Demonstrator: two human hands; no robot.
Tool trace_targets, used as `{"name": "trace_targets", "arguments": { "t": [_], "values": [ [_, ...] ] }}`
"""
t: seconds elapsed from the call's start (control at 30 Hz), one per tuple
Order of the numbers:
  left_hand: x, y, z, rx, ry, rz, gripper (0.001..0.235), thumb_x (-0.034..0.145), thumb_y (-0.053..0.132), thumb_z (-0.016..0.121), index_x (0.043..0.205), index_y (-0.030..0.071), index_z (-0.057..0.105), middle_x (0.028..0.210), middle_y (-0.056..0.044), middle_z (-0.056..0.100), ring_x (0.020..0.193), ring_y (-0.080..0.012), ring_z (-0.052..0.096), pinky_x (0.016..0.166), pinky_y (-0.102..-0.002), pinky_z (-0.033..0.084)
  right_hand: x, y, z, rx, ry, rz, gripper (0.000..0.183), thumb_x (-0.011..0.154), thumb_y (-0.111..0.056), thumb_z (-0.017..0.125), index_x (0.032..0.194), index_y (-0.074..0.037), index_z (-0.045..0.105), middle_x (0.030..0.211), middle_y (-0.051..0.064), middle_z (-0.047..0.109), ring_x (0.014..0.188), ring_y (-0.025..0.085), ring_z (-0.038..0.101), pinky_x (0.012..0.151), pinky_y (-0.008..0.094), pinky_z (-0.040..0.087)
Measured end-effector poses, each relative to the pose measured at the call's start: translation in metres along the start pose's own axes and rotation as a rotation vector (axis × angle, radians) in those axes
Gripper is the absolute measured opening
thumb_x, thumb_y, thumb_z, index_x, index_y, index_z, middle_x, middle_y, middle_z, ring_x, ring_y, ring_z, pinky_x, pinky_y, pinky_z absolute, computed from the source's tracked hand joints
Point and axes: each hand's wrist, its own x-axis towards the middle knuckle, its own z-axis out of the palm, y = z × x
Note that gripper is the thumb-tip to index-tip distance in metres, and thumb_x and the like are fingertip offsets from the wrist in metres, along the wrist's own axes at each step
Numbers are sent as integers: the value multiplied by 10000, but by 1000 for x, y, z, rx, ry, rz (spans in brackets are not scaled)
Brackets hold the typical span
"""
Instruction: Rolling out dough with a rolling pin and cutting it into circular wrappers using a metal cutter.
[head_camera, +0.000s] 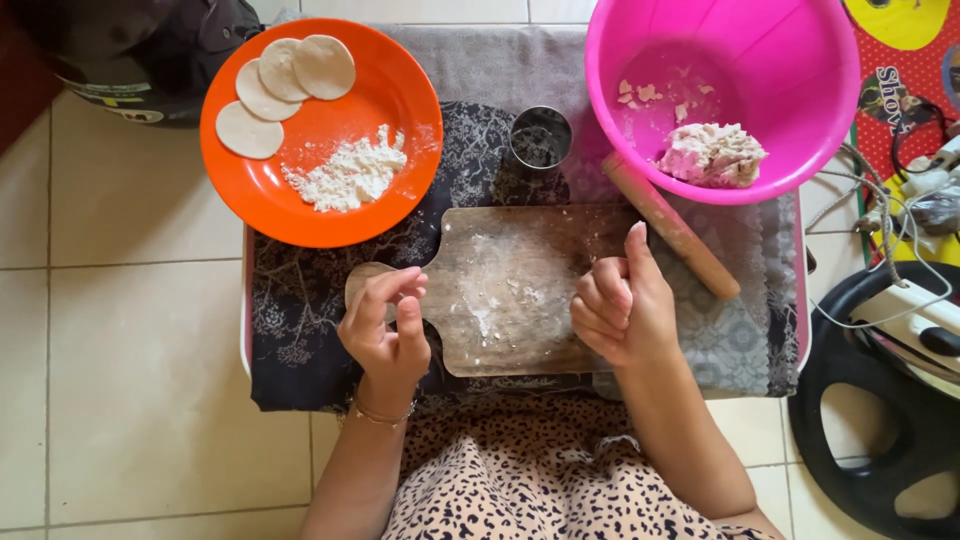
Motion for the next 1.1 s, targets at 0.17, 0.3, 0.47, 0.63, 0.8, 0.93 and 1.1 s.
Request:
{"name": "trace_targets", "arguments": {
  "t": [0.17, 0.3, 0.47, 0.63, 0.8, 0.93, 1.1],
  "values": [
    [-1, 0, 1, -5, -3, 4, 336, 1007, 280, 549, 1001, 23, 765, 779, -47, 738, 607, -160, 662, 562, -260, 547, 5, 1, -14, -146, 49, -28, 647, 1089, -549, 295, 693, -65, 463, 553, 70, 372, 453, 171, 425, 379, 281, 402],
    [0, -1, 0, -7, -3, 2, 332, 1009, 282, 550, 1003, 27, 764, 783, -45, 740, 607, -157, 663, 558, -258, 543, -1, 2, -12, -309, 49, -33, 298, 1055, -180, 460, 1116, 94, 563, 801, 233, 630, 489, 148, 540, 314, 234, 471],
    [2, 1, -1, -4, -9, -2, 336, 1010, 287, 545, 1006, 31, 763, 787, -40, 740, 603, -155, 662, 556, -254, 540, -4, 0, -13, -257, 5, -37, 359, 1059, -303, 454, 899, 3, 552, 688, 73, 413, 534, 119, 413, 416, 235, 456],
    [0, -1, 0, -8, -8, -4, 336, 1006, 285, 548, 999, 27, 764, 788, -43, 742, 601, -160, 663, 558, -259, 544, -1, 0, -20, -253, 97, -58, 431, 1126, -370, 402, 977, -1, 569, 861, 151, 562, 622, 190, 669, 541, 318, 638],
    [0, 0, 0, -1, -7, -12, 337, 1010, 289, 547, 998, 31, 765, 787, -42, 743, 597, -160, 663, 553, -263, 543, 1, 1, -3, -15, 30, -9, 733, 1104, -574, 276, 552, -110, 404, 434, 6, 251, 282, 76, 220, 198, 173, 196],
    [-1, -1, 0, -12, -10, -10, 340, 1008, 284, 544, 1001, 25, 764, 786, -43, 742, 593, -158, 658, 553, -261, 541, 3, 1, -7, -55, 39, -50, 743, 1095, -582, 255, 514, -135, 382, 388, -1, 242, 262, 95, 213, 192, 210, 237],
    [-1, -2, 0, -17, -8, -5, 342, 1010, 292, 544, 1000, 26, 758, 791, -43, 742, 600, -157, 664, 557, -257, 539, -3, -2, -3, -352, 14, -79, 470, 1057, -219, 456, 1317, 170, 506, 1048, 289, 673, 922, 329, 744, 819, 514, 642]
  ]
}}
